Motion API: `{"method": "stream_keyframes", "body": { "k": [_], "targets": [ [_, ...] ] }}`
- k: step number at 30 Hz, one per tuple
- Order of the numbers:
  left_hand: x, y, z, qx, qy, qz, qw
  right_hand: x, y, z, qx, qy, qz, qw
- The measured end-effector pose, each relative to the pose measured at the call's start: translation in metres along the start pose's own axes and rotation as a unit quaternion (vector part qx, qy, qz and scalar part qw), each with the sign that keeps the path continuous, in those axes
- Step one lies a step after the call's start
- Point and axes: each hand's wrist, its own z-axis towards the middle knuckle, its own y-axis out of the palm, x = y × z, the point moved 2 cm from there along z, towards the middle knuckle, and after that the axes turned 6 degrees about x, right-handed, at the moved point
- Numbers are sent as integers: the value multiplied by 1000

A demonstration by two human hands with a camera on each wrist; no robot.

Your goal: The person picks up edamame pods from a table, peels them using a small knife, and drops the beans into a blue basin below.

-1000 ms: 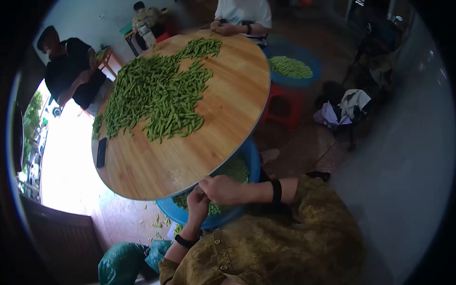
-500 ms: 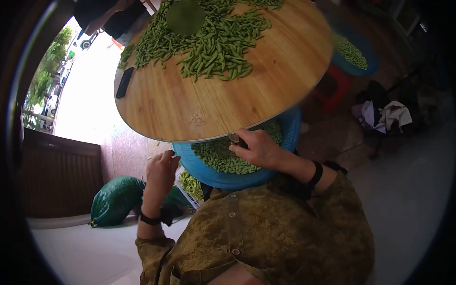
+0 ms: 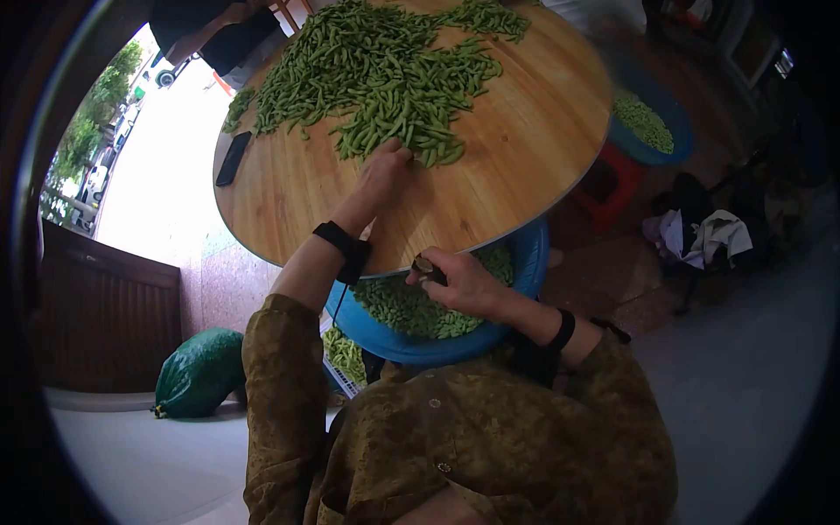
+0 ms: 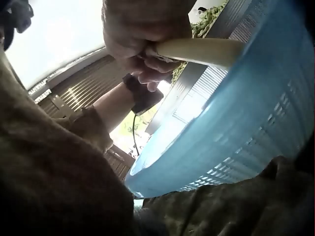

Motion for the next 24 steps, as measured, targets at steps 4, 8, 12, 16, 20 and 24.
{"method": "stream_keyframes", "body": {
  "k": [4, 8, 12, 16, 20, 24],
  "targets": [
    [4, -12, -23, 85, -14, -60, 994, 1, -1, 5, -15, -20, 12, 1000],
    [37, -48, -56, -4, -266, -285, 921, 8, 3, 6, -46, 16, 93, 994],
    [69, -70, -92, -28, -389, -468, 793, 18, 7, 9, -80, 38, 78, 993],
    [75, -74, -120, -18, -396, -563, 725, 24, 10, 12, -33, 86, 148, 985],
    [76, -65, -136, 6, -412, -594, 691, 8, 8, 8, -52, 109, 263, 957],
    [80, -61, -138, 29, -419, -621, 662, 11, 10, 8, -106, 84, 287, 948]
  ]
}}
